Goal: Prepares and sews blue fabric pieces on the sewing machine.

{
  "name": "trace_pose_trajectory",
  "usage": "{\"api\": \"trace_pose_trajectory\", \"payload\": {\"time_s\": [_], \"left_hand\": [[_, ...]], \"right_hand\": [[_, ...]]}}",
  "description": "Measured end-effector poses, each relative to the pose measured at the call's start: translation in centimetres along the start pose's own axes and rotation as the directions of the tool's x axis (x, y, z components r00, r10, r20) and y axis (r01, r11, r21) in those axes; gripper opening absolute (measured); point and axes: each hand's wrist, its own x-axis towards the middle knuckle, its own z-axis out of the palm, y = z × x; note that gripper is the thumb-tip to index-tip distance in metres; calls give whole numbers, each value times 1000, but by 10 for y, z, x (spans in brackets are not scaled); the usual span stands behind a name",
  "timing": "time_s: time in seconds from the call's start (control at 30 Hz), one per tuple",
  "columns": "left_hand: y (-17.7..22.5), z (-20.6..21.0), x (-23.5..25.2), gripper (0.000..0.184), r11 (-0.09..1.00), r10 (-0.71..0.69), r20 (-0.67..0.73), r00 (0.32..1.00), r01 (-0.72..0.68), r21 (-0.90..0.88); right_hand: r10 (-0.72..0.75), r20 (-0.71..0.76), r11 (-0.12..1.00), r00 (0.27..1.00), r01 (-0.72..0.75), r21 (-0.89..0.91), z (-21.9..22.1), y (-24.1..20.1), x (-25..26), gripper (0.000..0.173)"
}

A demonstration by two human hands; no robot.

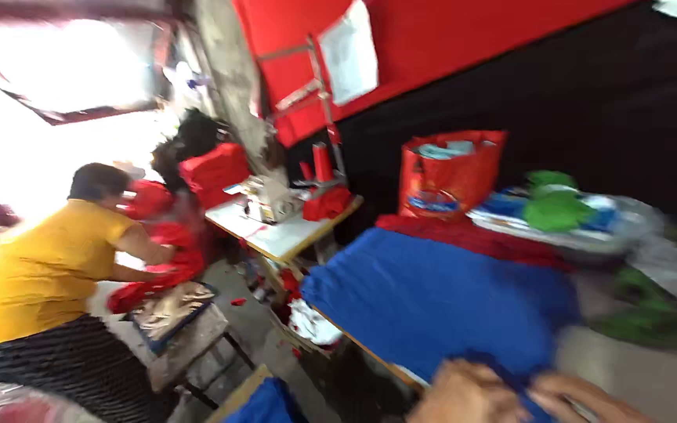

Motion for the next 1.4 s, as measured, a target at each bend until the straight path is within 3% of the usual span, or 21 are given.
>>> {"api": "trace_pose_trajectory", "payload": {"time_s": [0.1, 0.2, 0.3, 0.5, 0.6, 0.7, 0.9, 1.03, 1.13, 1.2, 1.3, 1.37, 1.4], "left_hand": [[-2, 2, 3, 17, 985, -86, 5, 996, 86, -151], [-2, 0, 5, 17, 929, -231, 40, 972, 232, -287], [-1, -4, 5, 14, 860, -337, 108, 935, 352, -369], [-1, -9, 9, 11, 751, -457, 175, 872, 484, -450], [0, -9, 11, 11, 718, -495, 177, 851, 515, -468], [-3, -14, 14, 15, 751, -452, 214, 866, 499, -432], [-11, -26, 30, 22, 728, -506, 309, 805, 591, -347], [-26, -63, 72, 24, 892, -430, 74, 900, 436, -124], [-4, -111, 113, 25, 967, -243, -100, 965, 250, 56], [9, -121, 124, 24, 984, -86, -151, 985, 108, 142], [3, -83, 86, 24, 978, 79, 74, 994, -92, 185], [-15, -35, 40, 23, 994, 75, 237, 969, -93, 64], [-24, -17, 21, 20, 999, 41, 233, 972, -38, -19]], "right_hand": [[37, -270, 999, 962, -33, 19, 18, 22, -6, 37], [215, -384, 970, 898, -152, 189, 17, 25, -14, 35], [233, -429, 970, 873, -175, 169, 18, 23, -20, 29], [-161, -373, 966, 914, 70, -248, 30, 28, -24, 42], [-204, -397, 954, 895, 92, -284, 33, 29, -22, 41], [-236, -453, 934, 860, 72, -349, 34, 26, -21, 41], [-230, -250, 886, 941, 96, -454, 37, 21, -21, 31], [-287, -125, 865, 950, 200, -460, 35, 16, -22, 43], [-281, -114, 878, 953, 207, -432, 34, 14, -21, 49], [-277, -108, 887, 955, 211, -411, 33, 14, -21, 50], [-260, -127, 926, 957, 210, -315, 32, 16, -20, 55], [-195, -161, 961, 968, 155, -229, 29, 15, -15, 51], [-119, -149, 977, 982, 88, -196, 27, 10, -11, 45]]}}
